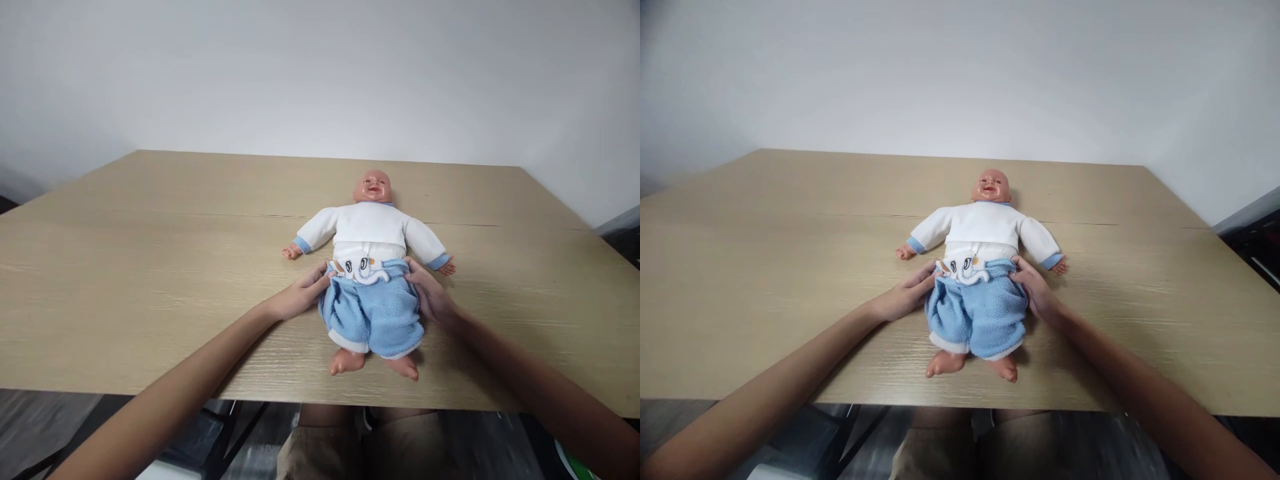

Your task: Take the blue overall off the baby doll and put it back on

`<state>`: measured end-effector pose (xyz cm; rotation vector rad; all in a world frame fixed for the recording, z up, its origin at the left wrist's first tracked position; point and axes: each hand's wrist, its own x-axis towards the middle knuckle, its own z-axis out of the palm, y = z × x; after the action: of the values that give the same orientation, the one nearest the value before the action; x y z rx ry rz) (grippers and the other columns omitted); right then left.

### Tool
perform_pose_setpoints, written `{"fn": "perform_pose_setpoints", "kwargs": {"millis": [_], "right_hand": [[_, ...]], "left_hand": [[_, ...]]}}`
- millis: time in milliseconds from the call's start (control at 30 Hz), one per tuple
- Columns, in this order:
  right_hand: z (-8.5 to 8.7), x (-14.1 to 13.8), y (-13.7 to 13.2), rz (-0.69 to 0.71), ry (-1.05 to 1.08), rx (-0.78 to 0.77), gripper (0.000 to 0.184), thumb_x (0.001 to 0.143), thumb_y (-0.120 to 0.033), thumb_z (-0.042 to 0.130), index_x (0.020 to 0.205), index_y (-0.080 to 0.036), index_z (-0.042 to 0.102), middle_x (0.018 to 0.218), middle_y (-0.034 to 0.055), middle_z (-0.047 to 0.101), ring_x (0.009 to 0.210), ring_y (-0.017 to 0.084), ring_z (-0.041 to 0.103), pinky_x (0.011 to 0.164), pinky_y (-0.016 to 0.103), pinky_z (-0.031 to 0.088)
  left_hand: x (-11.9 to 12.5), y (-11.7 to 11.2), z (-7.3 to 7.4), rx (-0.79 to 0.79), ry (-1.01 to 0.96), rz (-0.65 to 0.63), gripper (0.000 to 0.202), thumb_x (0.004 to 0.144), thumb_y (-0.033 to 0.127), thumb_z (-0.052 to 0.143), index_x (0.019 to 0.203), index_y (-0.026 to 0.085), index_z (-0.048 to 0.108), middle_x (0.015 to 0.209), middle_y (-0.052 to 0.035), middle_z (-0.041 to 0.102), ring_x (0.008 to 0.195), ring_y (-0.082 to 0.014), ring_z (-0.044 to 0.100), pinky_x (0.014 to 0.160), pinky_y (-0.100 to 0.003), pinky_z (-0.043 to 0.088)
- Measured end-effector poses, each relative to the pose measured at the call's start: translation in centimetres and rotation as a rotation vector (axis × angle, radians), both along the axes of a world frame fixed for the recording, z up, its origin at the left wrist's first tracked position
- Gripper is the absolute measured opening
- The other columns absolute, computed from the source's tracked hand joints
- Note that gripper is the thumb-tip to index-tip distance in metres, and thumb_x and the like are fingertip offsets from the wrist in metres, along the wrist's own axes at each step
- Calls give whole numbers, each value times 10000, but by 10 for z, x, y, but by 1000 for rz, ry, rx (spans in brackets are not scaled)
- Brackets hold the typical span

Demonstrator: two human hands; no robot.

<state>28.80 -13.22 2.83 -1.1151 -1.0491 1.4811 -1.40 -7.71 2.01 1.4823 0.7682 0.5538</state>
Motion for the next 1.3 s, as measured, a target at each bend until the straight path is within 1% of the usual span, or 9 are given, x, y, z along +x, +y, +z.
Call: {"fn": "perform_pose_setpoints", "kwargs": {"millis": [267,467,700,800,967,1033,1133,1200,1300], "right_hand": [[-6,8,6,-57,-56,54,381,734,-459,757,1023,-295,571,816,-36,574,657,175,491,625,296,412],[-20,25,13,5,-112,152,305,860,-474,787,1064,-282,664,879,-18,621,731,178,538,695,296,449],[-1,28,-1,-39,-330,404,245,950,-443,743,1086,-259,654,900,-4,601,797,201,552,752,331,468],[8,28,-5,-42,-456,527,216,1013,-439,686,1119,-252,661,945,19,625,848,220,583,799,364,489],[17,26,8,-86,-687,866,71,1049,-328,644,1025,-263,661,967,49,657,926,254,619,880,421,497],[17,24,18,-149,-740,919,48,1051,-300,637,1022,-265,651,1002,58,668,978,264,636,921,429,501],[12,22,30,-128,-656,747,122,1101,-379,589,1084,-265,629,974,44,676,922,249,656,879,408,522],[10,20,33,-43,-609,663,230,1129,-459,558,1051,-260,643,936,35,657,888,240,642,865,399,521],[10,19,30,41,-608,711,322,1090,-542,645,968,-247,691,1053,68,664,1045,266,640,1018,429,510]], "left_hand": [[0,5,-13,46,-38,35,600,1062,733,609,1389,231,631,1383,-118,728,1335,-276,645,1203,-463,529],[2,3,-6,1,-68,20,602,1065,705,644,1427,224,626,1425,-128,736,1377,-282,658,1229,-472,520],[4,-1,1,-130,-212,-62,717,973,662,791,1493,199,619,1375,-171,769,1353,-330,710,1169,-474,551],[0,-1,5,48,-130,-110,762,884,615,893,1461,191,633,1363,-164,756,1305,-336,714,1138,-478,560],[-9,6,23,814,143,50,305,943,423,793,1142,207,713,1401,-140,704,1350,-350,604,1266,-564,416],[-8,13,28,944,153,53,246,994,388,715,1167,213,705,1481,-148,670,1421,-351,562,1302,-565,364],[1,26,25,809,106,31,284,1064,412,631,1253,208,690,1487,-152,673,1421,-329,577,1277,-513,395],[9,34,18,683,71,75,316,1046,468,652,1205,199,700,1398,-143,703,1365,-334,598,1243,-495,419],[20,41,10,518,1,172,341,990,518,695,1085,191,699,1197,-100,721,1208,-318,627,1134,-451,469]]}}
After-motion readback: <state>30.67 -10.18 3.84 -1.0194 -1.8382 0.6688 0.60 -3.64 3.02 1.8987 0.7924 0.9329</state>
